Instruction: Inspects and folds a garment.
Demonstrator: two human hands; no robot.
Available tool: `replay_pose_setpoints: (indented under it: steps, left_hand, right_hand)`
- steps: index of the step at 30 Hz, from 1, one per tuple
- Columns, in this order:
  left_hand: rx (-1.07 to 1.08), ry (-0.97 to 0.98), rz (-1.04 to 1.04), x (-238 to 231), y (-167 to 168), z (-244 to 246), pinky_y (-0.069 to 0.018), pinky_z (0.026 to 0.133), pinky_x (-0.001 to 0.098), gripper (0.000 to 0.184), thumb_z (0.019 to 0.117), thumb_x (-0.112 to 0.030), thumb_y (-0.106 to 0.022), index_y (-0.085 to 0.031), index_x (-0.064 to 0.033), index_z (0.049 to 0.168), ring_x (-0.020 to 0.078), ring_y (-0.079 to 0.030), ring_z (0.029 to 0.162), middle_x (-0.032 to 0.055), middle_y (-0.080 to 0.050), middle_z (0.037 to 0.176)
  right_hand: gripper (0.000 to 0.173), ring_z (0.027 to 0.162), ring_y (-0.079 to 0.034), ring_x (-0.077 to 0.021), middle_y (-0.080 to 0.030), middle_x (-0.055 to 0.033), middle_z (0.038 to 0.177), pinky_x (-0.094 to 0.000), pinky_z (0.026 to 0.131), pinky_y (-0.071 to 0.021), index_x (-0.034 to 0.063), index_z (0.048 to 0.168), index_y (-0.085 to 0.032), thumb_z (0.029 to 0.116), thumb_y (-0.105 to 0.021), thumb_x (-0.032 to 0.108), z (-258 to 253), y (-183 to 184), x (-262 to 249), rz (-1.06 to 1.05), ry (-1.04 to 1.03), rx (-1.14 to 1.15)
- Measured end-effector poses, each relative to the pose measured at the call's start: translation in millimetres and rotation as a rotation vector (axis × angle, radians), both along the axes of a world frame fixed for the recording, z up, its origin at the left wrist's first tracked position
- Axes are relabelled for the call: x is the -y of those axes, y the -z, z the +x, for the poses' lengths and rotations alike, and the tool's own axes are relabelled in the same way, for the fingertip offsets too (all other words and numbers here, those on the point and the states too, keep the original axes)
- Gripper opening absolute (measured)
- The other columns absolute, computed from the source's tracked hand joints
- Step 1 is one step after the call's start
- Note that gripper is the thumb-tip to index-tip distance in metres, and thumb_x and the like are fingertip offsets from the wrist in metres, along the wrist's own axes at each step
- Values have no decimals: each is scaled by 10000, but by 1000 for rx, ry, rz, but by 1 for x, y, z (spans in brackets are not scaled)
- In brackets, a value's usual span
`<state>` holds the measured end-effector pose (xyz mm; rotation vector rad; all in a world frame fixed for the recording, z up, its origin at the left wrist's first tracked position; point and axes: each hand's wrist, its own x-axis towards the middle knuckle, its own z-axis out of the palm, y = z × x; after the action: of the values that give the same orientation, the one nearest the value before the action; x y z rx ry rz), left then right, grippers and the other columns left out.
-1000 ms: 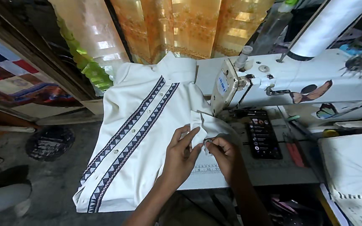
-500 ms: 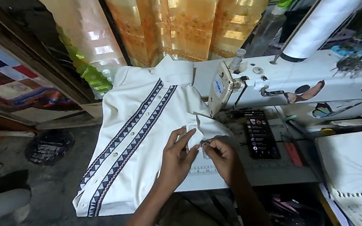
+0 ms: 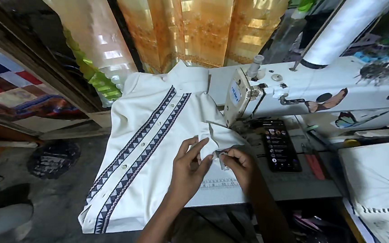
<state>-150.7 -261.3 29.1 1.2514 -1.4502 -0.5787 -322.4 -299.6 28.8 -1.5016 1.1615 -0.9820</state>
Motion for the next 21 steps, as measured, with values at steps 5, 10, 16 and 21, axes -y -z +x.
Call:
replay_pose_setpoints:
  steps: [5, 10, 16, 21]
  left_hand:
    - [13, 15, -14, 0, 0, 0, -522, 685, 110, 369, 937, -123, -728, -683, 23, 1273, -30, -572, 753, 108, -603, 1199]
    - [31, 25, -12, 0, 0, 0, -518, 688, 109, 370, 936, -119, -727, -683, 23, 1275, -32, -569, 751, 113, -604, 1201]
    - [46, 31, -24, 0, 1, -1, -515, 683, 105, 360, 937, -102, -717, -684, 30, 1269, -37, -563, 740, 123, -603, 1195]
    - [54, 2, 7, 0, 1, 3, -517, 679, 120, 356, 936, -127, -722, -695, 10, 1264, -21, -571, 741, 117, -618, 1192]
  right_hand:
    - [194, 736, -541, 53, -649, 20, 896, -111, 659, -432, 59, 816, -650, 973, -577, 144, 0, 0, -1, -10, -6, -16]
    - [209, 754, -549, 55, -657, 3, 918, -110, 667, -437, 55, 786, -633, 966, -583, 149, 1, 1, -1, -22, -14, -22]
    - [204, 782, -565, 39, -658, -36, 952, -107, 679, -449, 34, 767, -630, 950, -596, 118, 4, 2, -2, -51, 10, -48]
    - [188, 770, -554, 50, -657, 1, 936, -112, 681, -444, 48, 813, -645, 967, -582, 137, 1, 1, -1, 1, -24, -29]
